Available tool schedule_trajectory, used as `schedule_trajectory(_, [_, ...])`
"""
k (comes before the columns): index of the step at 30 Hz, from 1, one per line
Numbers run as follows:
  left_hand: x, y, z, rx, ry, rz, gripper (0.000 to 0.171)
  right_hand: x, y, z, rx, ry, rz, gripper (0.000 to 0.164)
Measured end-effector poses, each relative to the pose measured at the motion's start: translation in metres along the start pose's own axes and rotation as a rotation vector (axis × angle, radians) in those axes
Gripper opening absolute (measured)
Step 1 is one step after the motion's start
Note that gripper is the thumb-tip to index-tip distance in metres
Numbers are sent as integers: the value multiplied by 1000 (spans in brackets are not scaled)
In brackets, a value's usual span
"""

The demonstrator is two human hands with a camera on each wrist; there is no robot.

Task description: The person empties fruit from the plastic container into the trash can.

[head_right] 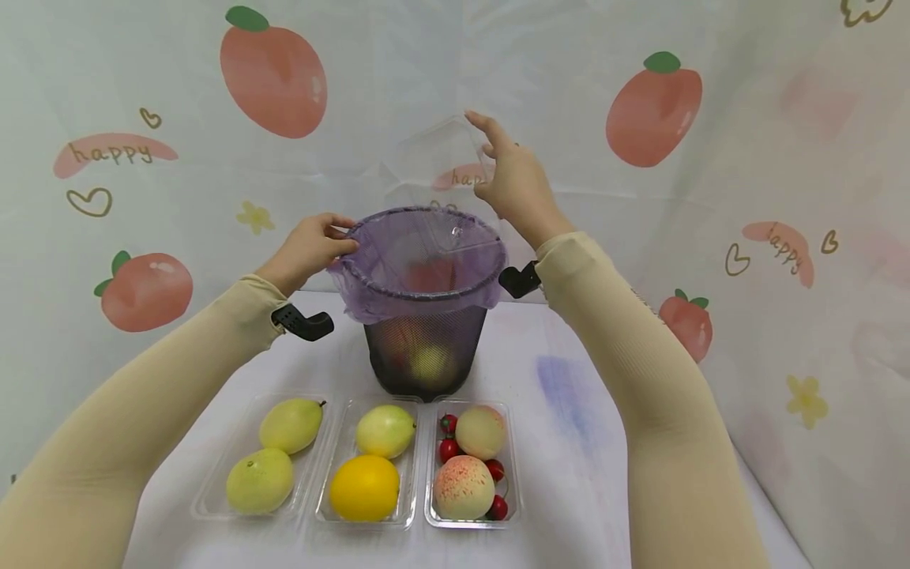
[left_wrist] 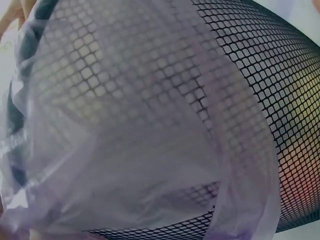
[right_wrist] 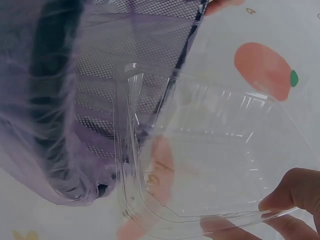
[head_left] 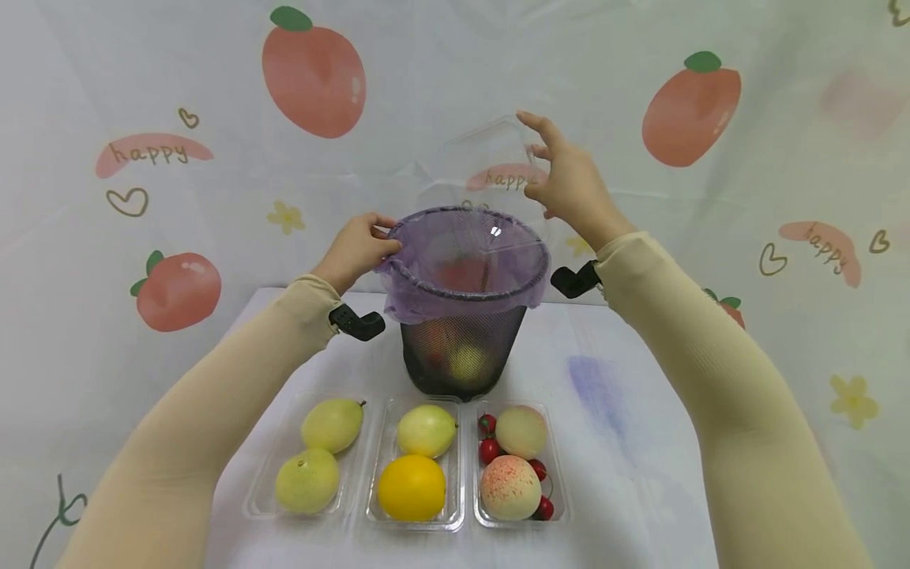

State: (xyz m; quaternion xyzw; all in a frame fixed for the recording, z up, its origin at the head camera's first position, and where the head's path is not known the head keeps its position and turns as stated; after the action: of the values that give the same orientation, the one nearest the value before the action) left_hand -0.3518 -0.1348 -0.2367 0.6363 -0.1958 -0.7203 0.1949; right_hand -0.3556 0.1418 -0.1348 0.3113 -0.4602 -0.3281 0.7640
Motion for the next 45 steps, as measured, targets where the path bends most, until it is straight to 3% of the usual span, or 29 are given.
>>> schedule_trajectory(10, [-2,2,-1,2,-5,20,52,-8,0,-2,18,-32,90,95])
schedule_trajectory(19, [0,1,0,2,-8,20,51,-24,2,-1,70,-140,299,97])
schedule_trajectory(29, [1,0,2,-7,-23,18,51,-43,20,-8,150,-243,563,94])
schedule_trajectory(36, [1,-1,2,-4,-21,15,51,-69,38,-18,204,-299,719,92])
schedule_trajectory(45, [0,-2,2,-11,-24,18,51,-113,63,-36,173,-361,929,97])
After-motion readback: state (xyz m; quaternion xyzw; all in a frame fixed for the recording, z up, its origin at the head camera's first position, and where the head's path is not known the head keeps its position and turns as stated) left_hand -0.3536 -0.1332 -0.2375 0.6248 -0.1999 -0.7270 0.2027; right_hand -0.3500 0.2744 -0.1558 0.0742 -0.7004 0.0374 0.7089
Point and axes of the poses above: each hand's wrist, its own z-axis towards the middle knuckle, its own y-axis out of the back of the hand, x = y × z, the point moved 4 cm from there along z, towards the middle knuckle, and after that the axes turned 4 degrees about -x, right-handed, at the moved point
